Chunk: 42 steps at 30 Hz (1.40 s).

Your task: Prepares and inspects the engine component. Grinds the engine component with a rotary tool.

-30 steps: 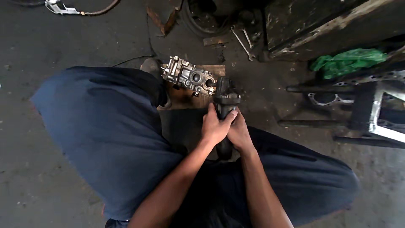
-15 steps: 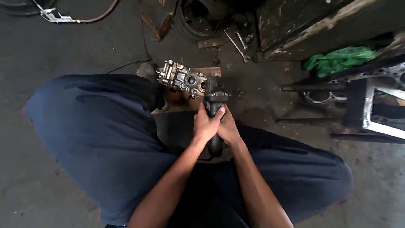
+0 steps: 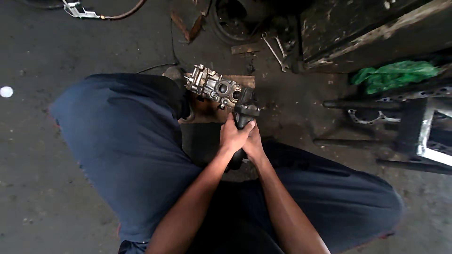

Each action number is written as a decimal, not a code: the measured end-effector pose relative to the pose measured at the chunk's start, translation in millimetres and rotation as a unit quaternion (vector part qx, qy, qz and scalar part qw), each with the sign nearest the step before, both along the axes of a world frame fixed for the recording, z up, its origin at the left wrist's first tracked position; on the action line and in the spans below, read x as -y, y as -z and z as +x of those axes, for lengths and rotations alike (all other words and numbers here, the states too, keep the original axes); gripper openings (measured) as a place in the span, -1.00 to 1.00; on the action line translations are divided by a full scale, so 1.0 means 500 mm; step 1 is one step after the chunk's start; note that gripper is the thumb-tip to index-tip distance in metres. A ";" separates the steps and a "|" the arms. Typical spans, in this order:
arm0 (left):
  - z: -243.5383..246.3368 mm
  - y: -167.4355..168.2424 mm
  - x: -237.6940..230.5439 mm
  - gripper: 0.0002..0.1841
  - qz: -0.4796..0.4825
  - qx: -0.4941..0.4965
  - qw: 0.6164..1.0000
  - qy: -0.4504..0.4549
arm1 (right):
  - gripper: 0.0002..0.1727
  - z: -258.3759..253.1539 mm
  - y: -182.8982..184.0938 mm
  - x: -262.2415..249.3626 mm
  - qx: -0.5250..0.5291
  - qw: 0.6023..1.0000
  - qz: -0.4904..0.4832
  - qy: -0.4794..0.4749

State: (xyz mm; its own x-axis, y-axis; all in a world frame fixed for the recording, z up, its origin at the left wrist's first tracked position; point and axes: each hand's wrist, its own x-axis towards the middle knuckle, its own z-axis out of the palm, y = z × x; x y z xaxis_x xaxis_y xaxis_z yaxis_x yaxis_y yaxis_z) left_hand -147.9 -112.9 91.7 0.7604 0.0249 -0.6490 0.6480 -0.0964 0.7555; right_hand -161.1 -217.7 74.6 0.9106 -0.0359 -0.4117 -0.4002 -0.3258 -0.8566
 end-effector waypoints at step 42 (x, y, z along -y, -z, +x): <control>-0.013 0.040 -0.012 -0.43 -0.123 0.074 0.986 -0.090 | -0.17 0.011 -0.042 -0.024 -0.117 0.987 -0.099 -0.039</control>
